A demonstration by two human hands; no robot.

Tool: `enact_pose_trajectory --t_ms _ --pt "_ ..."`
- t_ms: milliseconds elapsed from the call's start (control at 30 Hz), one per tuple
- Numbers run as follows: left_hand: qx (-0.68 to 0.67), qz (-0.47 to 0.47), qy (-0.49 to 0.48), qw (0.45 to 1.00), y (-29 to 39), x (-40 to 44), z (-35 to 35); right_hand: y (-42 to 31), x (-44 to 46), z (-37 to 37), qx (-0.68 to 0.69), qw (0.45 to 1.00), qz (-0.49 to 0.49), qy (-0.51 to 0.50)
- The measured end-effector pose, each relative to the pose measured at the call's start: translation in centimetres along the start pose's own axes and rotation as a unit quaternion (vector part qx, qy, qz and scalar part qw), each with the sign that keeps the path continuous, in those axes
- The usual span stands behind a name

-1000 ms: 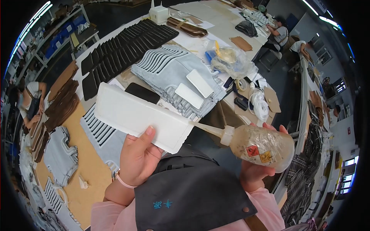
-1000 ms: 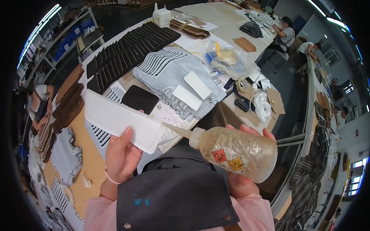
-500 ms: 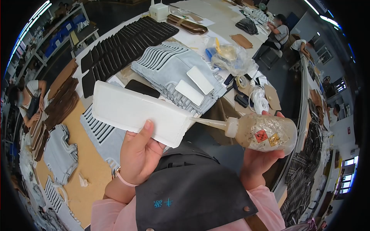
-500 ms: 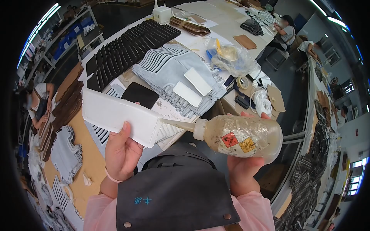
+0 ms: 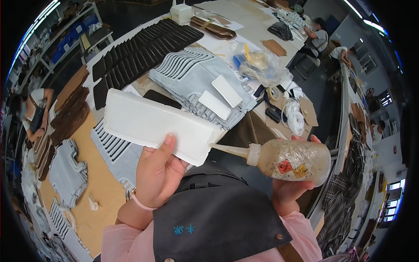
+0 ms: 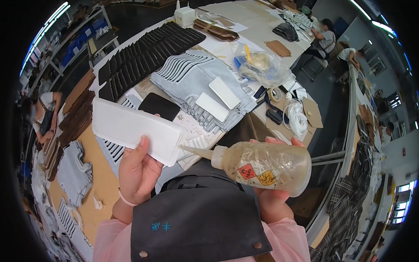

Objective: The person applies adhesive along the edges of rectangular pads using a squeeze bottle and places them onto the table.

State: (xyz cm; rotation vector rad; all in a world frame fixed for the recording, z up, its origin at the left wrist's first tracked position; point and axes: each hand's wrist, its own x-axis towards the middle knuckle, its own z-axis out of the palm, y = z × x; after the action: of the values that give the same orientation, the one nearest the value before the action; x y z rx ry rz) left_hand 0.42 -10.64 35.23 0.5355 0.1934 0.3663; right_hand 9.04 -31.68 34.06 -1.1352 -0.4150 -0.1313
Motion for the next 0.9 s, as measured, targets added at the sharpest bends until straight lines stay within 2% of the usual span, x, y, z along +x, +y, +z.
enact_pose_trajectory --t_ms 200,300,400,500,600,700,800,900 --pt "-0.012 -0.014 -0.005 1.000 0.3 0.0 0.2 0.4 0.0 0.0 0.058 0.996 0.062 -0.032" --pt "-0.020 -0.016 -0.001 1.000 0.4 0.0 0.3 1.0 -0.1 -0.9 0.021 0.989 0.084 -0.121" --pt "-0.008 -0.006 0.011 1.000 0.3 -0.1 0.4 0.7 0.3 -0.7 0.085 0.988 0.114 -0.059" --pt "0.001 -0.010 0.004 1.000 0.2 -0.2 0.5 0.2 0.7 0.1 0.039 0.998 0.035 0.021" --pt "0.000 -0.009 0.003 1.000 0.1 -0.2 0.6 0.3 0.3 0.4 0.048 0.999 0.019 -0.014" --pt "0.007 0.004 0.017 1.000 0.0 -0.2 0.8 0.4 -0.2 -0.3 0.039 0.990 0.077 -0.111" --pt "0.011 0.008 0.014 1.000 0.0 -0.2 0.8 0.0 0.1 -0.3 0.072 0.983 0.130 -0.110" --pt "0.023 0.007 0.013 1.000 -0.1 -0.3 0.7 -0.1 0.9 -0.1 0.052 0.998 0.041 0.015"
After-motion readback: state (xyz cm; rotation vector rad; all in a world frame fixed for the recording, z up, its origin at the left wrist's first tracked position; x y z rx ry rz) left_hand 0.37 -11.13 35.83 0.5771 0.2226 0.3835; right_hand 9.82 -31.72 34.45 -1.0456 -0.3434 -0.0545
